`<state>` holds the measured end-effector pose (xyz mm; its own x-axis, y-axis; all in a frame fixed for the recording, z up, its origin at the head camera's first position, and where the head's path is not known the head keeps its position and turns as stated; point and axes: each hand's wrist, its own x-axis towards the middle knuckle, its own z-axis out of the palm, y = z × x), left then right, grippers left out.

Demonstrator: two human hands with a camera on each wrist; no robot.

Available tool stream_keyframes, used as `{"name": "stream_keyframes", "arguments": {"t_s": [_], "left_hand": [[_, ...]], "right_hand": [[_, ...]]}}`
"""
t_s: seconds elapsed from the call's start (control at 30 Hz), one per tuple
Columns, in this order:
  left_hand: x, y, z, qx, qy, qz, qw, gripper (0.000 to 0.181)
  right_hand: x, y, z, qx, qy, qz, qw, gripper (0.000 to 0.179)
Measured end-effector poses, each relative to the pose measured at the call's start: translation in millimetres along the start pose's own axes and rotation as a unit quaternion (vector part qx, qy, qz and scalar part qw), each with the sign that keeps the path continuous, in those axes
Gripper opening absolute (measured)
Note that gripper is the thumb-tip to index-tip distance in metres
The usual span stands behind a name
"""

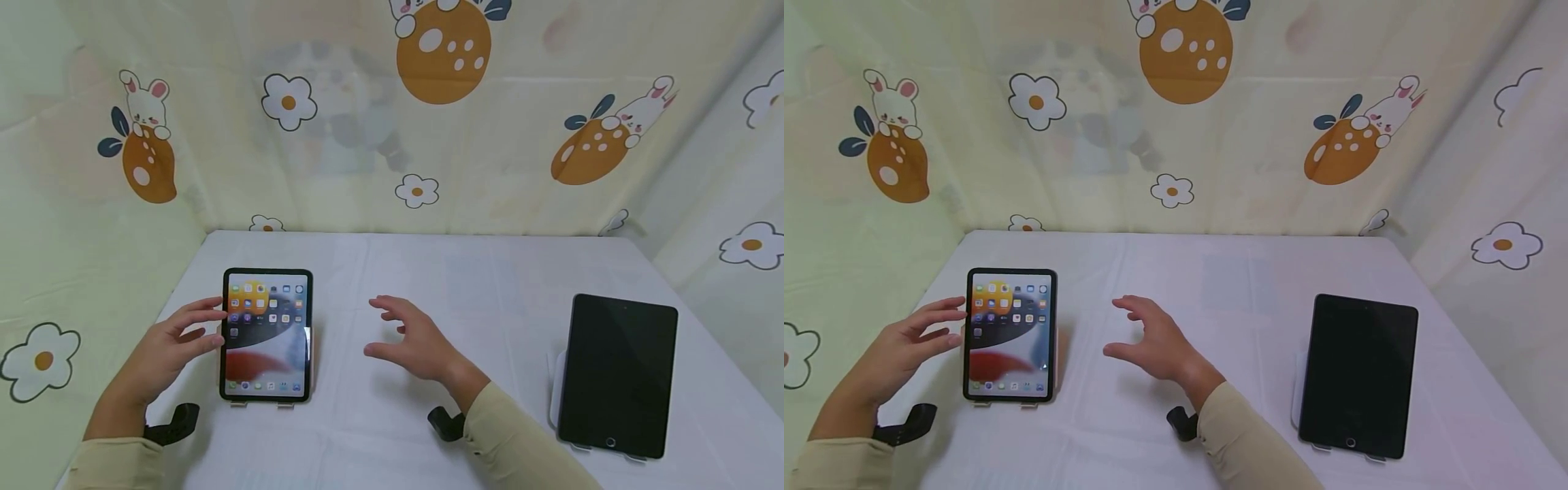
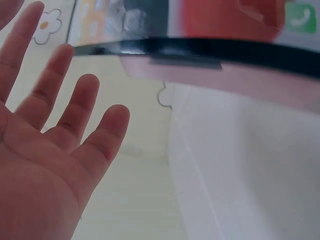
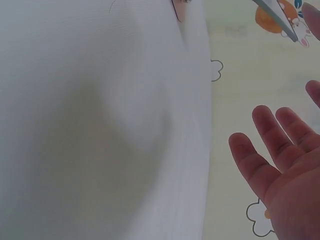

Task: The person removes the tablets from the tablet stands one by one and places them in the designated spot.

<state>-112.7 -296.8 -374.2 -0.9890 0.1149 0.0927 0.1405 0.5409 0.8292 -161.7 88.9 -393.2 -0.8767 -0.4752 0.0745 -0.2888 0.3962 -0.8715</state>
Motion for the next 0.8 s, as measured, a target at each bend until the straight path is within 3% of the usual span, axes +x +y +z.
{"name": "stream_keyframes", "arguments": {"t_s": [0.33,0.8], "left_hand": [[8.5,-9.8,-3.4,-0.002,-0.023,-0.061,0.9979,0.048],[23.6,-16.8,5.3,-0.044,-0.059,-0.084,0.9938,0.050]], "right_hand": [[19.4,-11,16,-0.015,-0.023,0.019,0.9994,0.071],[42.4,-26,40,-0.010,-0.070,0.010,0.9974,0.071]]}}
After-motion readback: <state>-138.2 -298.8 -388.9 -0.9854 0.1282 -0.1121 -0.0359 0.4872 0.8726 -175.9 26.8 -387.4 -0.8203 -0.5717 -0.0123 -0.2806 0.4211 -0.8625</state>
